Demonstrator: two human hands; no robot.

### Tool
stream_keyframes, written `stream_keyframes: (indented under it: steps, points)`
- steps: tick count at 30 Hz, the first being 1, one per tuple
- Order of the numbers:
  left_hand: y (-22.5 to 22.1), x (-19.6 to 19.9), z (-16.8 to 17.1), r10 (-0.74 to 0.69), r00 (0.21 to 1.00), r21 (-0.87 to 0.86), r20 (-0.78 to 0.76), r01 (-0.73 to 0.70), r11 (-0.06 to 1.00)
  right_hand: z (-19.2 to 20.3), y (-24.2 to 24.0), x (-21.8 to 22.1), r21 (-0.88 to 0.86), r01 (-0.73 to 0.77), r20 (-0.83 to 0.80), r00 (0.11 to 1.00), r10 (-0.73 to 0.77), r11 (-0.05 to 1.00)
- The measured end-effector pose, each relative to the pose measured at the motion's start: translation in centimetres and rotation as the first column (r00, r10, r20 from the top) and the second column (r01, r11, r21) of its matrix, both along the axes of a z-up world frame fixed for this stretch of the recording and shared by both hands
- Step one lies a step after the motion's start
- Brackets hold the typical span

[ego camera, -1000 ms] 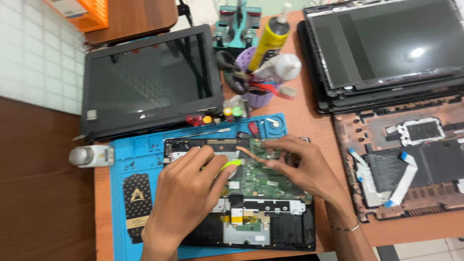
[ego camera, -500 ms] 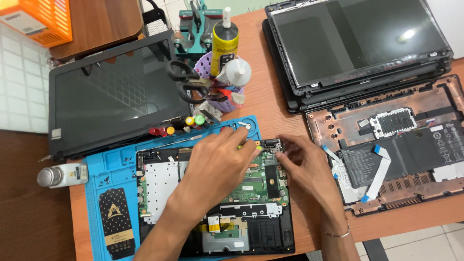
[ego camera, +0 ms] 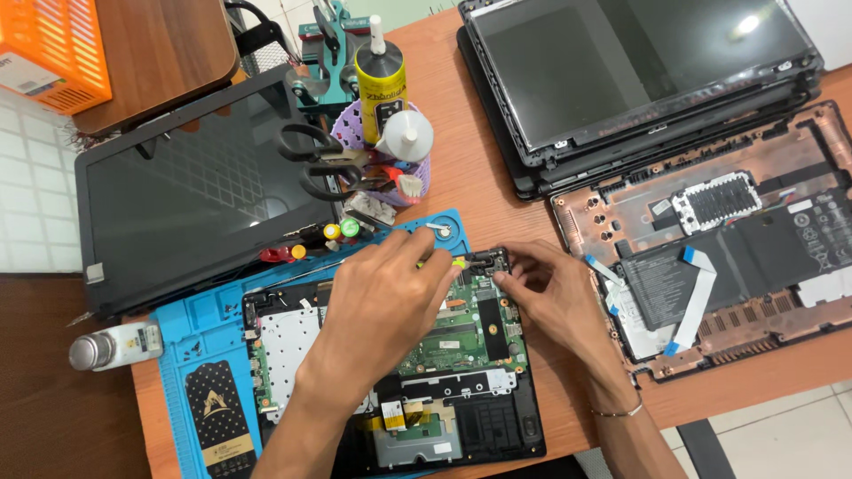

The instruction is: The person works on the internal components of a laptop, using a small screwdriver to manipulate screws and wires around the motherboard and fan area.

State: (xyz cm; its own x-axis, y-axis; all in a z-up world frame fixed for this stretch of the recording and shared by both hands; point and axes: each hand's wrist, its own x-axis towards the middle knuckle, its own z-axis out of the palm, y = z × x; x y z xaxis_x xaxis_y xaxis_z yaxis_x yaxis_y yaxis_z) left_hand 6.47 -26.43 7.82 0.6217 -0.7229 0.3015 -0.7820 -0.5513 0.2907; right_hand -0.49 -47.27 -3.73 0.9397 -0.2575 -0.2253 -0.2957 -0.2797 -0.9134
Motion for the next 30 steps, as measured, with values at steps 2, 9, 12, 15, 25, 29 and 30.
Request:
stream_keyframes:
  steps: [2,9,12,15,25,29,30]
  points:
    - [0.0,0.1,-0.1,-0.005,1.0,0.0,-0.007,0.005,1.0,-0.2,0.2,0.1,0.006,-0.008,0.011,1.0,0.008,1.0]
    - [-0.4,0.4,-0.6,-0.004,1.0,-0.02,-0.013,0.003,1.0,0.3,1.4,0.3,-0.053,0.012,0.04,0.999,-0.01,0.999]
    - [-0.6,0.6,-0.8,-0.001,1.0,-0.027,-0.016,0.001,1.0,0.6,1.5,0.4,-0.045,0.012,0.028,1.0,-0.011,0.999]
    - [-0.9,0.8,-1.0,-0.016,1.0,0.016,0.008,0.015,1.0,0.8,1.5,0.3,-0.025,0.015,0.011,1.0,-0.015,1.0]
    - [-1.8,1.2,-1.2,-0.034,0.999,0.088,0.004,0.034,0.996,0.9,1.4,0.4,-0.036,-0.031,0.05,0.998,0.033,0.999]
    - [-2.1,1.2,-1.1,-0.062,0.998,0.099,0.029,0.059,0.993,0.9,1.4,0.3,-0.03,-0.031,0.057,0.998,0.033,0.999]
    - [-2.1,1.2,-1.0,-0.069,0.997,0.094,0.029,0.066,0.993,0.9,1.4,0.4,-0.025,-0.03,0.058,0.998,0.031,0.999]
